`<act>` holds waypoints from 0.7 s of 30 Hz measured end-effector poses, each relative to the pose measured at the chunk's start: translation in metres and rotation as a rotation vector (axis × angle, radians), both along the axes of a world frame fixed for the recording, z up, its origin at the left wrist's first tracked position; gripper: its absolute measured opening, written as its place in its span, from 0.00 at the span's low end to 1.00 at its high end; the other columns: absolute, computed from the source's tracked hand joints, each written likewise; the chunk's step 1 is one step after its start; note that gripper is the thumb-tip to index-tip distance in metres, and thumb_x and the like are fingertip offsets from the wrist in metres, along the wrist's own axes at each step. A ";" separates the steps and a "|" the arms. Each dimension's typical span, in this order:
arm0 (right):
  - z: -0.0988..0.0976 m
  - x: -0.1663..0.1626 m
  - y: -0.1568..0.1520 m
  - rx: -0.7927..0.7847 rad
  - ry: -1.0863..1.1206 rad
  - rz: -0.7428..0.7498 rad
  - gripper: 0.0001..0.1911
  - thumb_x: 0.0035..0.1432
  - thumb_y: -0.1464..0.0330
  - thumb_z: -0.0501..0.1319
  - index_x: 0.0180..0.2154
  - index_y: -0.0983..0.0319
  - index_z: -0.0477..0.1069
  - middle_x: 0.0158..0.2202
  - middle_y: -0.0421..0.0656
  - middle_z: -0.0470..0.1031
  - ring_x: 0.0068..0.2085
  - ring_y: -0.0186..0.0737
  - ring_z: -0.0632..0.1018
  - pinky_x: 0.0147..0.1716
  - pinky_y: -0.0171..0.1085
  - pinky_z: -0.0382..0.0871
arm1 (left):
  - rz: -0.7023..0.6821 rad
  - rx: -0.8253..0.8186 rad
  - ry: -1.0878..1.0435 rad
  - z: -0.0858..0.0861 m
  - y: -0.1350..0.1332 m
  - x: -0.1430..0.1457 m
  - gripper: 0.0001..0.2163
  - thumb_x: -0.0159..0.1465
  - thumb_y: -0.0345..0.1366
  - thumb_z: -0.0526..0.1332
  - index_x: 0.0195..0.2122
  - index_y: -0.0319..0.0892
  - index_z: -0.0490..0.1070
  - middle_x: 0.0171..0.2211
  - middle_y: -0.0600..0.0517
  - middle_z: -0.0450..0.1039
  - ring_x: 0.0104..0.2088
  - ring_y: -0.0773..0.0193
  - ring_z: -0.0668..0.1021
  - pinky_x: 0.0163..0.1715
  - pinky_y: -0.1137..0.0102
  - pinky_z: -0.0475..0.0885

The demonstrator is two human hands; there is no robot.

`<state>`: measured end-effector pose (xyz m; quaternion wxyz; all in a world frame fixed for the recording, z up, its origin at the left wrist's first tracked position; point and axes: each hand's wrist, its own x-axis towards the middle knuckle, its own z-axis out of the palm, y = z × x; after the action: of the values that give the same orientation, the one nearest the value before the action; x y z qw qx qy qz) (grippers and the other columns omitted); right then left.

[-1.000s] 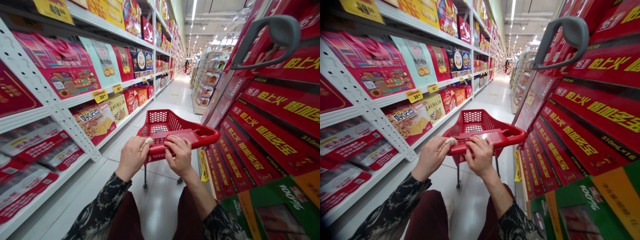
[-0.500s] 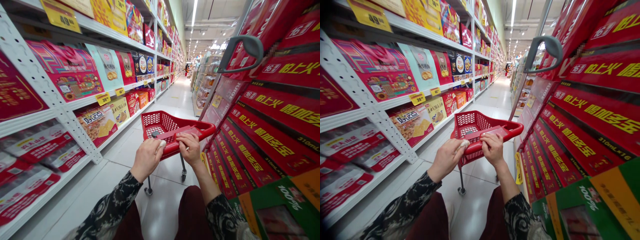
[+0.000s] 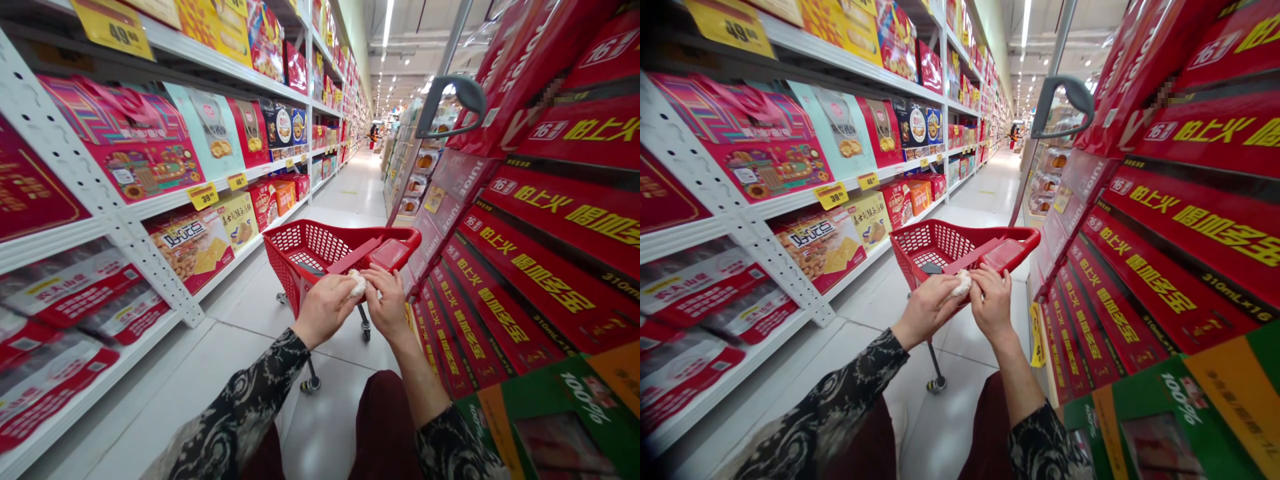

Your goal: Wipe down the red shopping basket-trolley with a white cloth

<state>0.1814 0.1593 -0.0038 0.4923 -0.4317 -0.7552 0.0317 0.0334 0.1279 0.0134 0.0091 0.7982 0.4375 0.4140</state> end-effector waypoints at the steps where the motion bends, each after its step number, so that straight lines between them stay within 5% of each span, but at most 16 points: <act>1: -0.001 0.001 0.002 -0.001 0.006 0.003 0.11 0.58 0.69 0.51 0.36 0.58 0.72 0.40 0.41 0.77 0.49 0.42 0.73 0.57 0.52 0.47 | -0.016 -0.040 -0.034 -0.001 0.005 -0.006 0.11 0.64 0.38 0.52 0.42 0.43 0.69 0.40 0.49 0.74 0.42 0.64 0.74 0.44 0.67 0.69; 9: 0.002 -0.001 0.001 -0.015 0.039 -0.015 0.11 0.58 0.68 0.52 0.38 0.59 0.73 0.41 0.43 0.77 0.50 0.44 0.72 0.55 0.52 0.50 | 0.222 -0.134 -0.237 -0.021 0.025 -0.032 0.10 0.63 0.37 0.52 0.38 0.42 0.71 0.37 0.50 0.74 0.39 0.65 0.74 0.42 0.68 0.69; 16: 0.017 -0.018 -0.023 -0.055 -0.024 0.087 0.10 0.58 0.67 0.53 0.38 0.57 0.72 0.39 0.40 0.77 0.43 0.41 0.75 0.57 0.49 0.48 | 0.171 -0.076 -0.137 -0.018 0.017 -0.012 0.10 0.64 0.36 0.50 0.40 0.42 0.70 0.37 0.50 0.74 0.40 0.64 0.72 0.43 0.67 0.68; 21: 0.018 -0.010 -0.022 -0.057 -0.052 0.013 0.10 0.57 0.68 0.53 0.35 0.58 0.73 0.34 0.40 0.78 0.36 0.39 0.76 0.53 0.47 0.53 | 0.144 -0.094 -0.103 -0.018 0.013 0.003 0.11 0.65 0.36 0.49 0.41 0.42 0.69 0.37 0.49 0.73 0.40 0.63 0.72 0.43 0.66 0.67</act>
<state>0.1711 0.1370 0.0142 0.4596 -0.4414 -0.7693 0.0453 0.0361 0.1405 -0.0043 0.0394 0.7411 0.5116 0.4330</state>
